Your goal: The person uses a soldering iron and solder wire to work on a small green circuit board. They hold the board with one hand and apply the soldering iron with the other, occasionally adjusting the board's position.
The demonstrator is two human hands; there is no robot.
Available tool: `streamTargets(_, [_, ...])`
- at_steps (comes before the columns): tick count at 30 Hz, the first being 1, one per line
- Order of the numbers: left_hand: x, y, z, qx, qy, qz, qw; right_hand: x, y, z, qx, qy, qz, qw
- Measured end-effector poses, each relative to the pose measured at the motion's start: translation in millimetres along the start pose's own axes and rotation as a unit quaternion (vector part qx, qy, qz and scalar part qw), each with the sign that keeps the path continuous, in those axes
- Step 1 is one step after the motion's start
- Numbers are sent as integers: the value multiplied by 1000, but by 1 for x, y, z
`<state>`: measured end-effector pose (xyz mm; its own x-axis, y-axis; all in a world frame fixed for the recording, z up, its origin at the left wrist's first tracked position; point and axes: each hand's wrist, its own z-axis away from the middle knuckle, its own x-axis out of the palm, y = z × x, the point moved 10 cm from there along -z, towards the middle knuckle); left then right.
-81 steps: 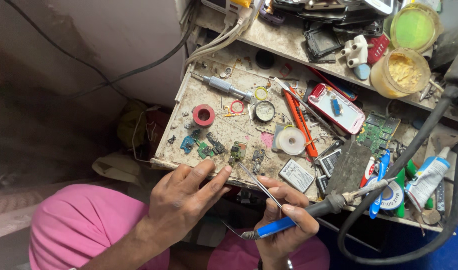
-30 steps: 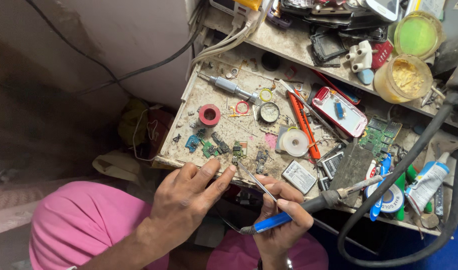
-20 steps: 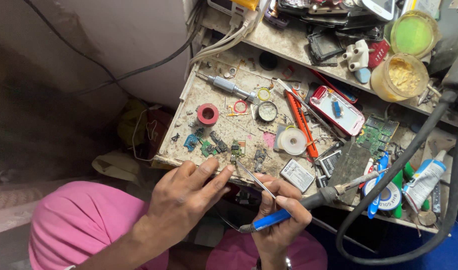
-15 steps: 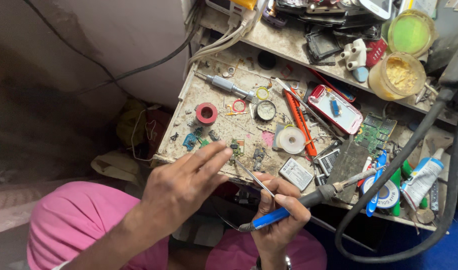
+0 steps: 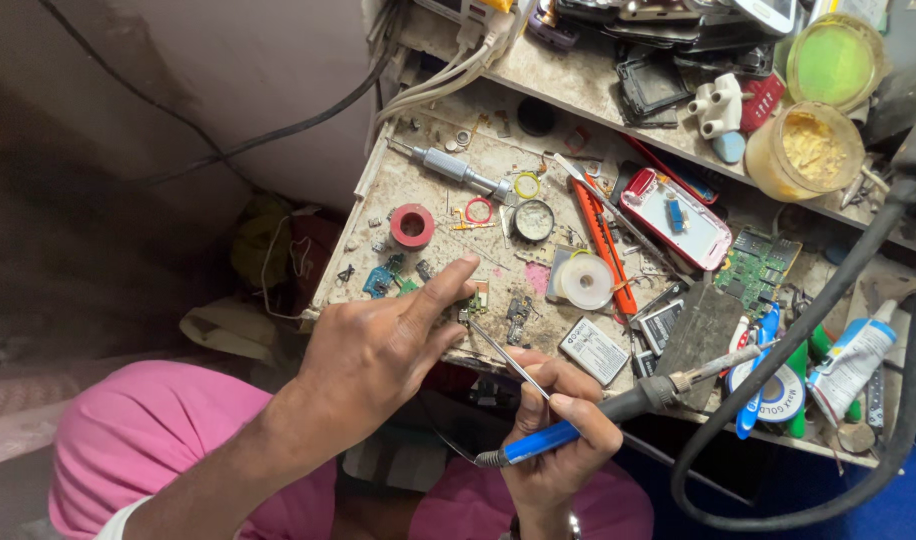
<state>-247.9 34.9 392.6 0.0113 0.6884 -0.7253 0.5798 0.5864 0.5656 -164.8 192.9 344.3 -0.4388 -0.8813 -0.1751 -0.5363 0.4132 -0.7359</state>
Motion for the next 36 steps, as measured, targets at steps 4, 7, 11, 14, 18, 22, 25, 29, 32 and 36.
streamTargets(4, [5, -3, -1, -10, -2, -4, 1000, -2, 4, 1, 4, -1, -6, 1000])
streamTargets(7, [6, -5, 0, -11, -4, -1, 1000, -1, 5, 1, 1, 2, -7, 1000])
streamTargets(11, [6, -5, -1, -14, -5, 1, 1000, -1, 5, 2, 7, 2, -6, 1000])
streamTargets(14, [5, -5, -1, -18, -5, 1, 1000, -1, 5, 2, 9, 4, -8, 1000])
streamTargets(18, [3, -2, -1, -9, 1, 11, 1000, -2, 6, 3, 11, 3, -11, 1000])
streamTargets(22, [3, -1, -1, -12, -5, 12, 1000, -3, 5, 3, 8, 4, -2, 1000])
streamTargets(25, [3, -1, -1, -13, -8, 11, 1000, -3, 5, 3, 10, 1, -5, 1000])
streamTargets(29, [5, -2, -2, -16, -12, 10, 1000, -3, 5, 3, 9, -1, 3, 1000])
streamTargets(32, [1, -1, 0, -8, -4, 10, 1000, -3, 3, 3, 12, 6, -5, 1000])
streamTargets(36, [1, -4, 0, -12, -8, 6, 1000, -5, 4, 4, 29, 30, -20, 999])
